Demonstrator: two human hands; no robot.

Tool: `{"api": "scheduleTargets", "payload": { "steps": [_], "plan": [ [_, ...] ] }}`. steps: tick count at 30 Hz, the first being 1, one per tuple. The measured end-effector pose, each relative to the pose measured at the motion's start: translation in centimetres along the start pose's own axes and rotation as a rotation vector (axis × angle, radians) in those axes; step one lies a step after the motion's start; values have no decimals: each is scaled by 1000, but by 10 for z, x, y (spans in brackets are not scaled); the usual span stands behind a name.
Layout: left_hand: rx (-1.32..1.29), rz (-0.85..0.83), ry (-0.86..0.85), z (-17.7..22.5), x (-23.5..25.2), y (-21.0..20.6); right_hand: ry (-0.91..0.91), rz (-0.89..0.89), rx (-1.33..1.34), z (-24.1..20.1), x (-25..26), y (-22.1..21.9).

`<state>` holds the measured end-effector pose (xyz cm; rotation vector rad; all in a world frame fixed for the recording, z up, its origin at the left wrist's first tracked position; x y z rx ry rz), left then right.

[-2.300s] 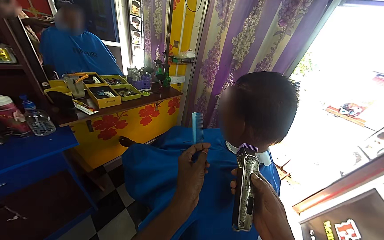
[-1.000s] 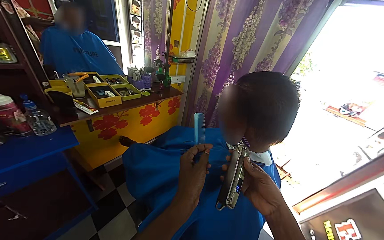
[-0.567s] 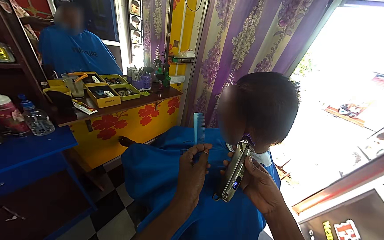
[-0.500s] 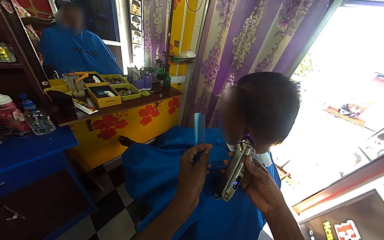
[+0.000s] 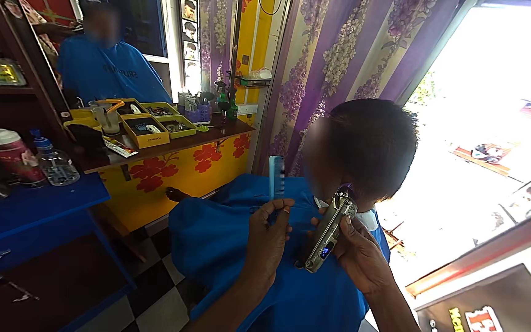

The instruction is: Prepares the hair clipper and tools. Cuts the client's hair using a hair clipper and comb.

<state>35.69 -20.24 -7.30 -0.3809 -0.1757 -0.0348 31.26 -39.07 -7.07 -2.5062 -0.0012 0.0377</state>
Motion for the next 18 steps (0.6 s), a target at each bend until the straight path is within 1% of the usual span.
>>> {"api": "scheduleTargets", "payload": {
  "steps": [18],
  "plan": [
    [-8, 3, 4, -1, 0, -1, 65, 4, -32, -6, -3, 2]
  ]
}}
Point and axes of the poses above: each hand's wrist, its own x-axis towards the middle knuckle, its own y-axis out of the back of the hand, z = x × y, the point moved 5 cm from there along x, towards the middle knuckle, and after that the axes turned 10 degrees about -y, right-handed, at the moved point
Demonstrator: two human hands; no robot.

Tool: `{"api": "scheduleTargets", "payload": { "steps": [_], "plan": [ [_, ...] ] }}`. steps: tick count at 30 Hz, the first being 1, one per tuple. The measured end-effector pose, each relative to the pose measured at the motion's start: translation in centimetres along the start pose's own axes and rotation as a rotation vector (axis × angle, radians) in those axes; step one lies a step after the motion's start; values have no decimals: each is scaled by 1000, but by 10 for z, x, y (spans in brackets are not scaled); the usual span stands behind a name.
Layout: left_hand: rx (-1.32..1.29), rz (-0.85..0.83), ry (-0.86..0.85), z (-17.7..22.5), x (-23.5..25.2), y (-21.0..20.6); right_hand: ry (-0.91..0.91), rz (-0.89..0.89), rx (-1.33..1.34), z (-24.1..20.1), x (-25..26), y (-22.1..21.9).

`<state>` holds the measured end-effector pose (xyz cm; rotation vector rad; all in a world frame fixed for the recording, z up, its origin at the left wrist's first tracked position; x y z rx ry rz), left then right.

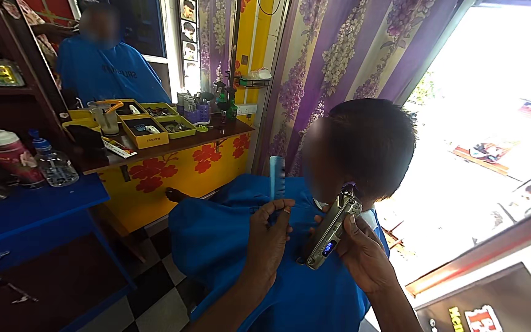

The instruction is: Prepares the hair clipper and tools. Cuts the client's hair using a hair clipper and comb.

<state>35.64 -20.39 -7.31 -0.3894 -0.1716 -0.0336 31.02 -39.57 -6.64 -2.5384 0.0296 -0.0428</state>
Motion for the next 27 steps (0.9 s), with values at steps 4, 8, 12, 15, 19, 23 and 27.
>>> {"api": "scheduleTargets", "payload": {
  "steps": [4, 8, 12, 15, 19, 23, 27],
  "plan": [
    [-4, -4, 1, 0, 0, -1, 10, 19, -15, -2, 0, 1],
    [-2, -9, 3, 0, -1, -2, 16, 13, -16, -3, 0, 2],
    [-2, -7, 2, -1, -1, -2, 25, 23, -24, -4, 0, 3],
    [2, -4, 11, -1, -2, -2, 39, 23, -36, -5, 0, 3],
    [1, -10, 6, -1, -2, -2, 51, 27, -37, -7, -1, 3],
    [-1, -14, -2, -1, -2, -3, 122, 0, -20, -11, -3, 4],
    [5, -12, -11, -1, -2, -1, 286, -198, 105, -12, -13, 4]
  ]
}}
Point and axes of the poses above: each hand's wrist, its own x-axis towards the middle knuckle, its own y-axis out of the back of the hand, z = x × y, the point moved 5 cm from there along x, towards the middle knuckle, and after that the axes turned 10 degrees about -y, right-handed, at the moved point
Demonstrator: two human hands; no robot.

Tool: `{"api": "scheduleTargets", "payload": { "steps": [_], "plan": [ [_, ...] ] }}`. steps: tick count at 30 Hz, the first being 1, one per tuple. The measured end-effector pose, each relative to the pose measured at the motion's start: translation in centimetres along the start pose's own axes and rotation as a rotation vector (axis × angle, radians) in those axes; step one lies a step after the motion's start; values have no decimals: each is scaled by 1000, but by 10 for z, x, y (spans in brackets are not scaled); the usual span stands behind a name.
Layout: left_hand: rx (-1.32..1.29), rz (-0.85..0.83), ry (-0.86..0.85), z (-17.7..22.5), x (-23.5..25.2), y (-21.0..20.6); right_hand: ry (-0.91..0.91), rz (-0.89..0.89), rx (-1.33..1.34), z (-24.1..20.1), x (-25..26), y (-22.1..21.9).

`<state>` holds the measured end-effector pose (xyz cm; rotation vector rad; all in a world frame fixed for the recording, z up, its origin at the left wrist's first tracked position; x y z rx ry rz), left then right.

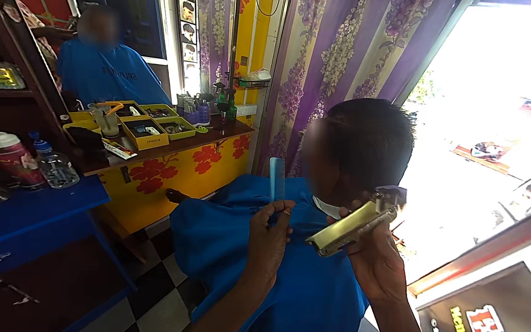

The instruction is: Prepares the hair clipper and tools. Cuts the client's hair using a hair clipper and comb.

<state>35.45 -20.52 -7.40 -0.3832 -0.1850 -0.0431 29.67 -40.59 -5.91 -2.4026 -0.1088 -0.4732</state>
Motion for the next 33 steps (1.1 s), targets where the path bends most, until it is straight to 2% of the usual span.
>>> {"api": "scheduleTargets", "payload": {
  "steps": [1, 3, 6, 8, 14, 33],
  "plan": [
    [-1, 5, 0, 0, 0, 1, -20, -36, 17, 1, -4, 0],
    [1, 7, -2, 0, 1, 2, -183, -41, -33, 5, -14, 1],
    [7, -2, 4, -1, 1, 1, -488, 111, -236, 13, -21, 4],
    [5, -5, 5, -1, 1, -1, -562, 178, -282, 13, -18, 4],
    [-7, -15, 21, -3, 1, -5, -577, 219, -244, 10, -2, 5],
    [16, -9, 23, -4, 1, -6, -366, 180, -108, 5, -1, 17]
  ]
}}
Point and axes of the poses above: each hand's wrist, its own x-axis towards the middle knuckle, its own y-axis out of the back of the hand, z = x × y, the point moved 5 cm from there along x, towards the middle knuckle, and after that the axes turned 10 degrees about -y, right-handed, at the moved point
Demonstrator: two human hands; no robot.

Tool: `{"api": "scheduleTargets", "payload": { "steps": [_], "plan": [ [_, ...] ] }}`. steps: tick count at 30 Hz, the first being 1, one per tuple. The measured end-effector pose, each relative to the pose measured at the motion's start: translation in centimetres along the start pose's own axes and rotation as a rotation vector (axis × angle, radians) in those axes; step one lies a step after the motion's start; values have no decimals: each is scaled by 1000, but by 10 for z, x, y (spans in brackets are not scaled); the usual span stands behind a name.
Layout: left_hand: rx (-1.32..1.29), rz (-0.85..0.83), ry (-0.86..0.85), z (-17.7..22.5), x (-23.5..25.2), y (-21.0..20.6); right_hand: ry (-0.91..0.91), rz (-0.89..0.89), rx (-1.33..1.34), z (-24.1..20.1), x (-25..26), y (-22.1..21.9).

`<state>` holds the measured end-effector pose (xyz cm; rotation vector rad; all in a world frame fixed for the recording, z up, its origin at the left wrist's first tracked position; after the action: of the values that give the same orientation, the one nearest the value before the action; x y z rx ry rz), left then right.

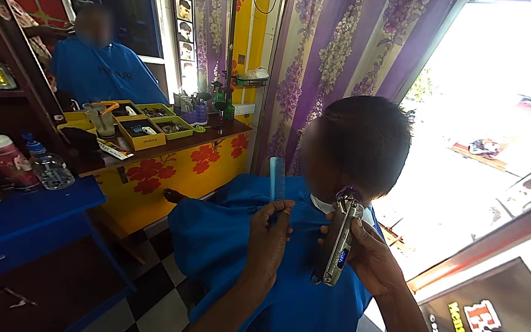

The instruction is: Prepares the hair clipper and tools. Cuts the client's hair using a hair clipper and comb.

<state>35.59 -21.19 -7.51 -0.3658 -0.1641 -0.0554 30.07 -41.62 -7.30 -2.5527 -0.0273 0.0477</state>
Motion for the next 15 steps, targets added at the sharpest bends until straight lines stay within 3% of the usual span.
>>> {"api": "scheduleTargets", "payload": {
  "steps": [9, 12, 15],
  "plan": [
    [-3, -3, 16, -1, -1, -2, 136, -114, 50, -10, -1, 5],
    [-13, 6, 11, -1, -1, -1, 218, -297, 91, -6, -5, 8],
    [-3, 6, -4, -2, 0, 1, 62, -276, 1, 5, -12, 3]
  ]
}}
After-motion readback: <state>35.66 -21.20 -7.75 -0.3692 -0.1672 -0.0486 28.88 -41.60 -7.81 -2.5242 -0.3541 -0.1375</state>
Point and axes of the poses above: each hand's wrist, its own x-axis towards the middle knuckle, its own y-axis out of the back of the hand, z = x × y, the point moved 5 cm from there along x, towards the middle knuckle, and after that the axes turned 10 degrees about -y, right-handed, at the moved point
